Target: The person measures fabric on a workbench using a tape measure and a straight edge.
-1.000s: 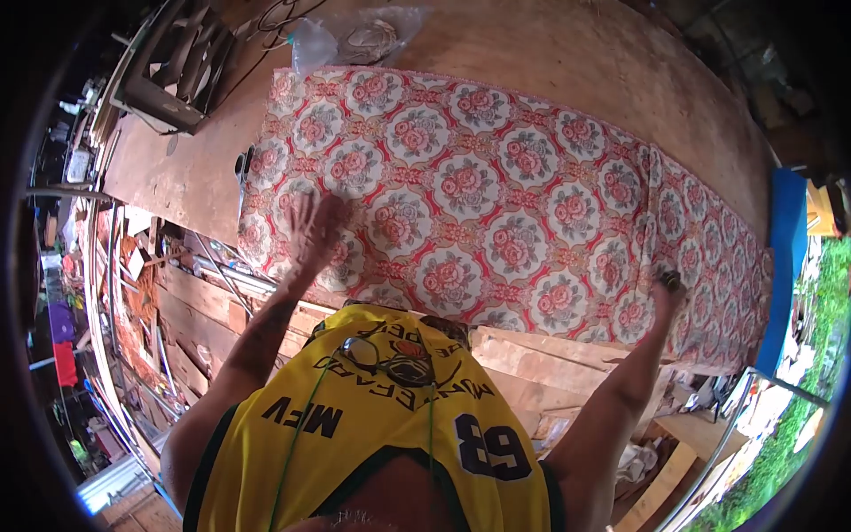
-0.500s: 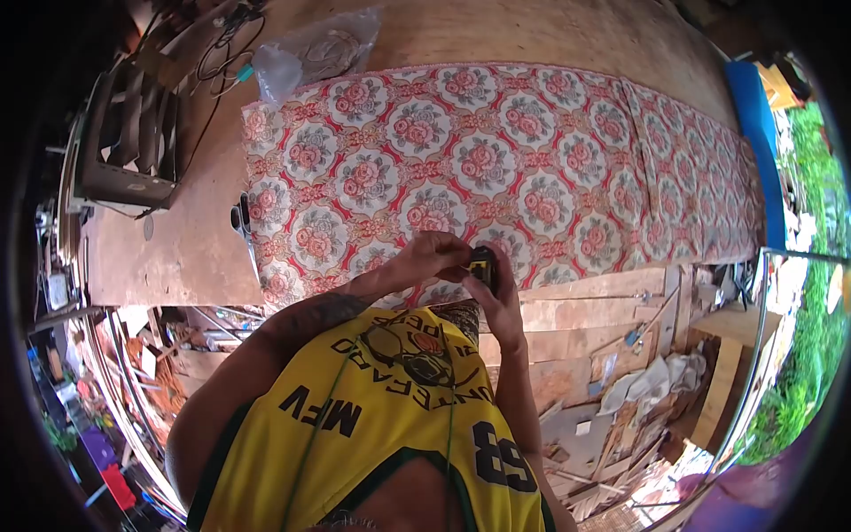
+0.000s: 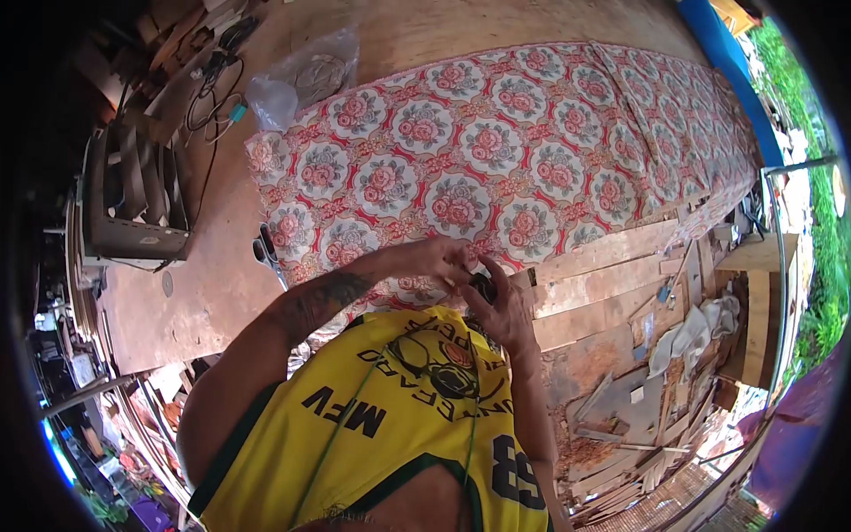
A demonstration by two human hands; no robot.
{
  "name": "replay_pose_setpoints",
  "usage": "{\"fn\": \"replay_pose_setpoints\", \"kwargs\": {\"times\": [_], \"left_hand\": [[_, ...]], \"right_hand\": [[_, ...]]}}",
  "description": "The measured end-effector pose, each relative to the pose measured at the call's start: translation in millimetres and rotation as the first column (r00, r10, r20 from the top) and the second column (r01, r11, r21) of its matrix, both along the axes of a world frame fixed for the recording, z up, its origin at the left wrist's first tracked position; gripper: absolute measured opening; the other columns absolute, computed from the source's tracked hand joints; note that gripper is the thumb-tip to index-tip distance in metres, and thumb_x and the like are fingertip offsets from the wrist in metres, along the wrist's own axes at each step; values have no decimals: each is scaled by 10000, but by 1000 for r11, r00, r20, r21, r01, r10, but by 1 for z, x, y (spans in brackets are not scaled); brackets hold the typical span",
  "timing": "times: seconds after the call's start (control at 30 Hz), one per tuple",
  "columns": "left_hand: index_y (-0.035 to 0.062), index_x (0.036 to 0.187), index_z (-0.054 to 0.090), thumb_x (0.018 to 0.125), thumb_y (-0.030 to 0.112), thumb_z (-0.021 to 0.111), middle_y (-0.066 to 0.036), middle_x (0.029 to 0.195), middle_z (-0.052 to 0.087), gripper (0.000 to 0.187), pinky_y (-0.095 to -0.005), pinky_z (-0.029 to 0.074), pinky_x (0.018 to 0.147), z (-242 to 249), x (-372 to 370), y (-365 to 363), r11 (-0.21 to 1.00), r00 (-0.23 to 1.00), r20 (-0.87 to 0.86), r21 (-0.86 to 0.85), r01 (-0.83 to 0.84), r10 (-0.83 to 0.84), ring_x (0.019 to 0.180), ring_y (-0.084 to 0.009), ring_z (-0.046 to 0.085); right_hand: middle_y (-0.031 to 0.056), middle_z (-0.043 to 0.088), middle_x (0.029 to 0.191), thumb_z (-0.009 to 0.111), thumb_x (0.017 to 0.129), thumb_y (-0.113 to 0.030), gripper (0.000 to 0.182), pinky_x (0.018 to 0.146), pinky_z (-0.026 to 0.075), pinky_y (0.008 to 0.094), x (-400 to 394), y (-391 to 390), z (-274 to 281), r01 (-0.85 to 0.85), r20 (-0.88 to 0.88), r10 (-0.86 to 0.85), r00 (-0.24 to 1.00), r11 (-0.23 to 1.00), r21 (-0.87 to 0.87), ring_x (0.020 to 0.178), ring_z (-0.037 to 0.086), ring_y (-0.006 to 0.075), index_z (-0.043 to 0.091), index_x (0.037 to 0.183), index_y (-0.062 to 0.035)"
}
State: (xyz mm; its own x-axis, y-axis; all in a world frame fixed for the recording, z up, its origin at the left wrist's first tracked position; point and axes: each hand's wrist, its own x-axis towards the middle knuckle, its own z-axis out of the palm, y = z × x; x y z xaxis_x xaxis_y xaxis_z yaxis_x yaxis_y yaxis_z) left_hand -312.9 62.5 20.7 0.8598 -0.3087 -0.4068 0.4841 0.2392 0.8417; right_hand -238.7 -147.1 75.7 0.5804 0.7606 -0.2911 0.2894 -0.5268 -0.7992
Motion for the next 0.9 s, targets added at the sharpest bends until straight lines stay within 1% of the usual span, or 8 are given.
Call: {"fn": "replay_pose_setpoints", "kwargs": {"times": [0.13, 0.17, 0.37, 0.43, 0.47, 0.53, 0.77, 0.9], "left_hand": [[-40, 1074, 569, 924, 188, 686, -125, 982, 645, 297, -310, 611, 781, 7, 38, 91, 936, 990, -31, 331, -123, 141, 853, -192, 690], [-47, 1051, 602, 895, 124, 683, -113, 853, 652, 245, -268, 552, 572, -8, 49, 122, 904, 949, 22, 297, -307, 314, 702, -155, 641], [-14, 1033, 675, 972, 223, 606, -64, 813, 659, 253, -266, 552, 641, -46, 98, 285, 593, 803, 311, 549, -589, 509, 702, -140, 638], [-2, 1032, 688, 967, 264, 612, -78, 793, 677, 284, -289, 538, 635, -69, 107, 313, 285, 722, 414, 720, -633, 554, 736, -144, 658], [-2, 1032, 688, 967, 264, 612, -78, 793, 677, 284, -289, 538, 635, -78, 108, 319, 293, 731, 410, 724, -625, 546, 736, -144, 658], [25, 1012, 705, 952, 303, 629, -86, 790, 696, 295, -324, 526, 610, -93, 112, 330, -246, 718, 688, 717, -652, 104, 711, -154, 675], [64, 1042, 735, 937, 333, 658, -28, 744, 677, 298, -275, 498, 535, -119, 115, 349, -43, 605, 680, 678, -734, 414, 613, -112, 649], [58, 1040, 736, 936, 331, 665, -3, 731, 659, 301, -240, 471, 505, -65, 104, 311, 83, 615, 540, 710, -700, 575, 591, -86, 632]], "right_hand": [[40, 669, 851, 599, 957, -150, 456, 665, 468, 277, -12, -58, -28, 272, -382, -209, 900, 955, 119, 730, 557, 97, 497, 1382, -19], [-12, 583, 779, 575, 947, -127, 414, 613, 415, 249, -14, -80, -31, 316, -407, -298, 863, 948, -25, 680, 490, 74, 528, 1344, -20], [5, 583, 726, 573, 923, -204, 243, 575, 394, 262, -60, -167, -83, 398, -431, -453, 781, 892, -216, 628, 492, 82, 669, 1009, 2], [52, 636, 763, 588, 911, -239, 282, 614, 440, 280, -71, -166, -89, 403, -483, -469, 740, 883, -240, 670, 561, 117, 677, 982, 20], [52, 636, 763, 588, 911, -239, 282, 614, 440, 280, -75, -164, -91, 412, -487, -477, 731, 878, -243, 670, 561, 117, 677, 982, 20], [105, 681, 822, 582, 901, -248, 323, 676, 484, 299, -78, -136, -75, 379, -414, -433, 801, 901, -210, 727, 619, 168, 679, 1018, 38], [133, 703, 848, 586, 885, -242, 339, 708, 500, 294, -85, -111, -77, 419, -387, -482, 786, 876, -240, 762, 637, 162, 688, 1009, 56], [125, 705, 846, 598, 883, -234, 335, 696, 497, 276, -86, -107, -77, 436, -421, -500, 757, 866, -245, 750, 631, 146, 690, 1009, 63]]}}
